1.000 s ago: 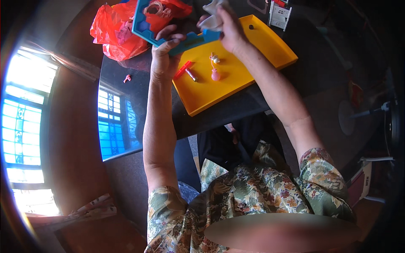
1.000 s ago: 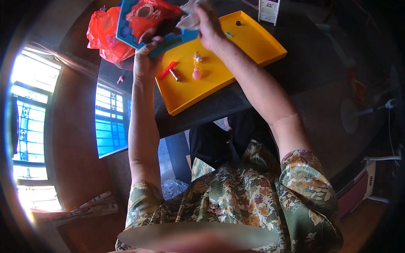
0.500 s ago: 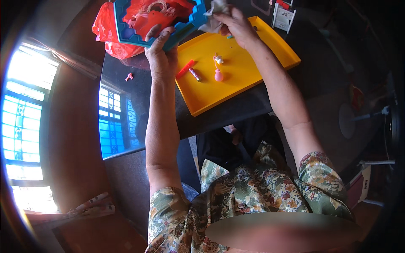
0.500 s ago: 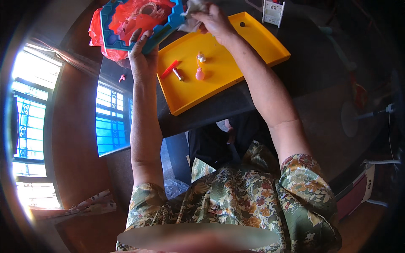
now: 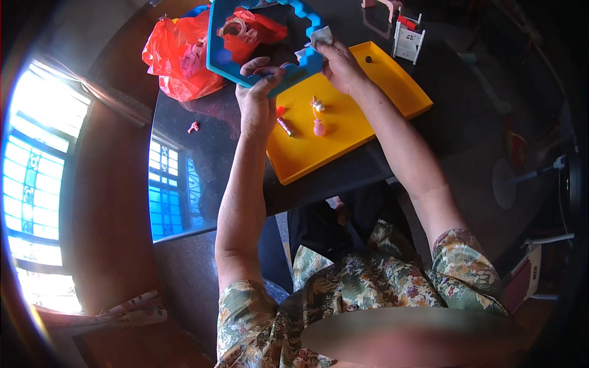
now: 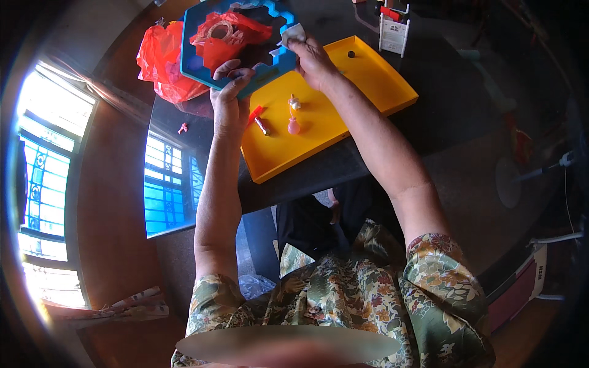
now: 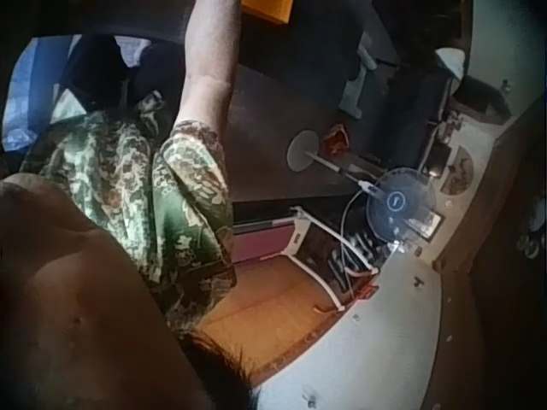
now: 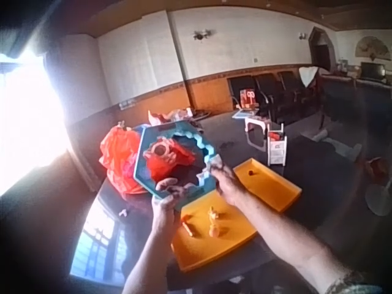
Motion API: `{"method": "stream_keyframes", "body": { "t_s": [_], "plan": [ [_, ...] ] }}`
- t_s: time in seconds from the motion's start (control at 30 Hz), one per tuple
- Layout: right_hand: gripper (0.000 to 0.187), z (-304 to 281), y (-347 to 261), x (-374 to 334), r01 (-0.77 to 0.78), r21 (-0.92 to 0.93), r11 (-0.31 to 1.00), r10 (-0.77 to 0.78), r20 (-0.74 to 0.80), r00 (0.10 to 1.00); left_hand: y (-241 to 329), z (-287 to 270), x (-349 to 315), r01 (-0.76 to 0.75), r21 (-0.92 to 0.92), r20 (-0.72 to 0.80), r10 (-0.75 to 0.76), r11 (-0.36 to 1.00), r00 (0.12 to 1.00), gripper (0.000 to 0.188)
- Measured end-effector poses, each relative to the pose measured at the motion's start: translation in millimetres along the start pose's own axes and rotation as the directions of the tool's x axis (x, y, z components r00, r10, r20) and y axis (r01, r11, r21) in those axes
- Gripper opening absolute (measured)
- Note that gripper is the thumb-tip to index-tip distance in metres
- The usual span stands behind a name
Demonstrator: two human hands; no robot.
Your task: Assembling a hexagonal plastic toy puzzle by fitting blocks into a frame.
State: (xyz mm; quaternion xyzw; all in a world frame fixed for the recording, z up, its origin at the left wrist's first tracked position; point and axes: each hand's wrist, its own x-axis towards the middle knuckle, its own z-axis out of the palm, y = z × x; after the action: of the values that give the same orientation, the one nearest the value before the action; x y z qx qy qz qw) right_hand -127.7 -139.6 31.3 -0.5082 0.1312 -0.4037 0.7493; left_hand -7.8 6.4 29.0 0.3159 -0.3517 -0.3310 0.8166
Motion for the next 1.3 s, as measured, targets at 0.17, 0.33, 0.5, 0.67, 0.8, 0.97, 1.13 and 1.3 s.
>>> {"method": "stream_keyframes", "body": {
  "t_s": [0.17,0.33,0.5,0.67,0.8,0.97,1.13,1.3],
  "plan": [
    [0.043,-7.2,-12.5,7.2,0.076,-0.128,0.989,-0.093,-0.139,0.986,7.9,-3.2,0.9,0.123,0.045,0.055,-0.125,0.991,0.991,0.049],
    [0.04,-43.2,-28.2,17.9,0.116,0.104,0.988,-0.114,-0.031,0.993,21.3,-9.3,8.2,0.247,0.105,0.167,-0.262,0.963,0.95,0.056],
    [0.025,-26.4,-15.9,11.1,-0.036,0.077,0.996,0.036,-0.003,0.999,28.1,-23.8,16.9,0.167,0.175,-0.054,-0.16,0.97,0.986,0.053],
    [0.019,-17.9,-2.5,10.1,-0.01,0.087,0.996,0.004,0.072,0.997,18.9,-18.4,14.2,-0.118,-0.268,-0.326,0.026,0.956,0.945,0.045],
    [0.013,0.9,10.6,6.8,0.061,0.196,0.979,-0.061,-0.005,0.998,10.3,-7.4,13.2,-0.249,-0.165,-0.294,0.194,0.954,0.936,0.041],
    [0.016,23.1,9.7,-15.6,0.096,0.193,0.976,-0.106,0.04,0.994,-10.7,11.3,-7.1,-0.108,-0.226,-0.134,0.079,0.968,0.988,0.051],
    [0.036,16.1,8.2,-11.4,0.151,0.085,0.985,-0.148,-0.04,0.988,2.0,10.9,-3.4,-0.049,-0.2,-0.041,0.042,0.979,0.998,0.039],
    [0.016,-8.0,-7.1,12.5,0.017,0.132,0.991,-0.001,-0.119,0.993,6.0,-9.3,5.0,0.094,-0.114,0.124,-0.08,0.989,0.989,0.029]
  ]
}}
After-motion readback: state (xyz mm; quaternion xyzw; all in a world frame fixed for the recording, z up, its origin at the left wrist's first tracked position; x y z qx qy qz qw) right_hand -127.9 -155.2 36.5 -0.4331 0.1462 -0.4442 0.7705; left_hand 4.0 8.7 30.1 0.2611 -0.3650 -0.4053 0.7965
